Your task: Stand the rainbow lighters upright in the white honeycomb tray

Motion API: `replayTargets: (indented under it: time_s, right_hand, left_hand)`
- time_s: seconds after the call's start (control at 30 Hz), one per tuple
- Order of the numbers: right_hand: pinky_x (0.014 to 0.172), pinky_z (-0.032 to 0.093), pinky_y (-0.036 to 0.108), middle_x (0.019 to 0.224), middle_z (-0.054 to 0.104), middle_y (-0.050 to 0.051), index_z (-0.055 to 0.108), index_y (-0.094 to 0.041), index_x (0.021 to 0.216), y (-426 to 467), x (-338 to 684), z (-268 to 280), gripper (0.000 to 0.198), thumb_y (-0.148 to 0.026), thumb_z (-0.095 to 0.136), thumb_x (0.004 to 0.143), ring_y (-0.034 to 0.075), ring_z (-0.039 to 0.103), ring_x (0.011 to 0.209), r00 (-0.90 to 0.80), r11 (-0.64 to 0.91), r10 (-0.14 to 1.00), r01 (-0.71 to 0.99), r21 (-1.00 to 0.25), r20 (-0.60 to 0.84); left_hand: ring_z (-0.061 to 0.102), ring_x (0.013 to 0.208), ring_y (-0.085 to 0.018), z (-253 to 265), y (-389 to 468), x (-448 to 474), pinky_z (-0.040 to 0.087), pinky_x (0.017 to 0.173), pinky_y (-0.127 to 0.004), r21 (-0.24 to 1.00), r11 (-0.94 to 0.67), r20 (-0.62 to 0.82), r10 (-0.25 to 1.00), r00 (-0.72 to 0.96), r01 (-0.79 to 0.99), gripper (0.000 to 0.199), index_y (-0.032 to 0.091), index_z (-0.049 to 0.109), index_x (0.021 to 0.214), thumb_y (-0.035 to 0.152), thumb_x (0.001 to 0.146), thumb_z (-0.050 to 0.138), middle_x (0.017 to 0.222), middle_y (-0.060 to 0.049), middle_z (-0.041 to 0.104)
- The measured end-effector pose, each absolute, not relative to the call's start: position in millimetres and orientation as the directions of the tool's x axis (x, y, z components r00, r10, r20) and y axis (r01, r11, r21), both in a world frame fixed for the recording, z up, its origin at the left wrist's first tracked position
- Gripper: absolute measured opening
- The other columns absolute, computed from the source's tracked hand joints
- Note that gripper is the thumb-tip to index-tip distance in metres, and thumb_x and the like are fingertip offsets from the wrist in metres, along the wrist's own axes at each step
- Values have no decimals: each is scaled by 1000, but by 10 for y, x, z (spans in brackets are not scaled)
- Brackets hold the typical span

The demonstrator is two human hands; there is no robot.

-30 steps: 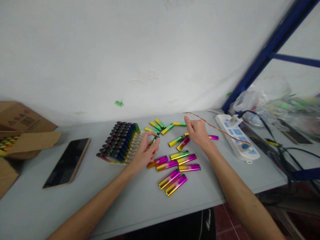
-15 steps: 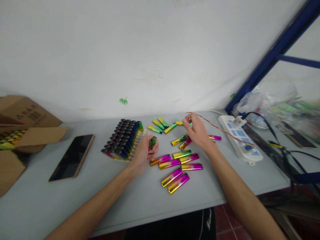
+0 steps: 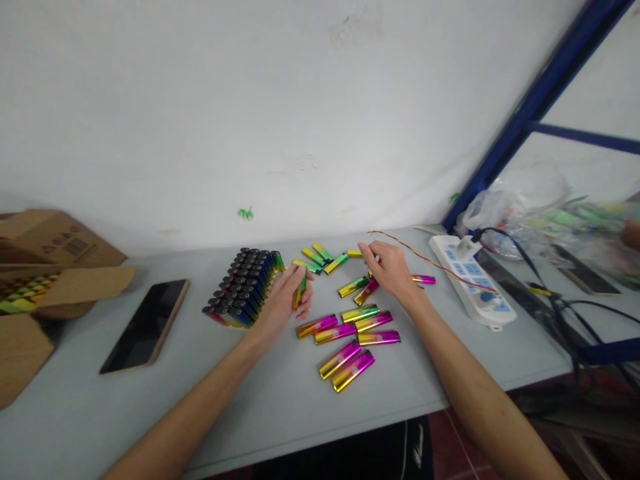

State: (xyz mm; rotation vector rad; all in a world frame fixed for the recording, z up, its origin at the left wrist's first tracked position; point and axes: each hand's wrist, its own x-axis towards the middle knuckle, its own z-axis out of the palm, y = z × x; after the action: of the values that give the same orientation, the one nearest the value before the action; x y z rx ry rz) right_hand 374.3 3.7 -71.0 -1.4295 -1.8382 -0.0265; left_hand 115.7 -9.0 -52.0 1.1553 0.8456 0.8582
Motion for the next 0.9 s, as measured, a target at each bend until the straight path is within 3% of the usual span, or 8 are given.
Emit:
replayTargets:
  time_s: [0.1, 0.17, 0.3, 0.43, 0.57, 0.73, 0.9]
  right_hand:
    - [61, 28, 33, 51, 46, -1, 36, -24, 56, 41, 3744, -713, 64, -61, 36, 108, 12, 38, 50, -18, 345, 807, 826, -446, 590]
    - [59, 25, 34, 47, 41, -2, 33, -24, 53, 49, 3741, -716, 66, -62, 33, 108, 11, 33, 47, 7, 338, 803, 818, -465, 596]
    - [59, 24, 36, 44, 35, -2, 33, -26, 49, 64, 3735, -707, 67, -58, 30, 109, 12, 32, 45, 41, 313, 810, 813, -491, 585]
    - [60, 24, 36, 44, 30, -2, 29, -27, 48, 60, 3738, -681, 66, -52, 31, 109, 13, 30, 45, 55, 292, 828, 807, -513, 558]
    - [60, 24, 36, 44, 27, -3, 27, -28, 48, 52, 3746, -672, 65, -48, 32, 110, 14, 31, 45, 49, 276, 854, 800, -533, 517]
    - [62, 26, 36, 48, 34, -2, 28, -27, 52, 44, 3742, -678, 62, -48, 29, 111, 14, 35, 48, 76, 280, 837, 792, -543, 542]
    - [68, 36, 32, 73, 57, 0, 48, -24, 80, 30, 3754, -659, 42, -54, 41, 108, 17, 52, 68, 37, 373, 802, 748, -548, 596]
  left_hand:
    - [57, 57, -14, -315, -16, 1045, 46, 56, -26, 994, -109, 109, 919, 379, -23, 40, 22, 53, 99, 62, 95, 59, 68, 3, 63]
    - [67, 74, -18, -143, 50, 933, 52, 71, -30, 936, -302, 213, 896, 388, 182, 37, 21, 59, 101, 58, 99, 56, 81, -3, 72]
    - [69, 95, -23, 136, 269, 684, 51, 88, -33, 564, -586, 320, 804, 501, 582, 37, 20, 75, 102, 55, 94, 63, 108, -8, 76]
    - [70, 100, -24, 211, 563, 502, 51, 95, -34, 293, -646, 200, 762, 615, 705, 34, 23, 79, 104, 49, 93, 61, 110, -7, 77]
    - [69, 102, -26, 194, 754, 451, 49, 96, -35, 82, -692, 40, 721, 692, 717, 27, 25, 80, 103, 37, 93, 58, 105, -6, 78]
    - [65, 100, -26, 146, 815, 466, 49, 94, -37, -40, -746, -32, 666, 746, 664, 25, 24, 79, 102, 32, 95, 56, 104, -8, 76]
    - [61, 108, -27, 108, 825, 462, 49, 98, -40, -98, -763, 35, 639, 768, 639, 23, 24, 81, 98, 30, 94, 59, 114, -10, 65]
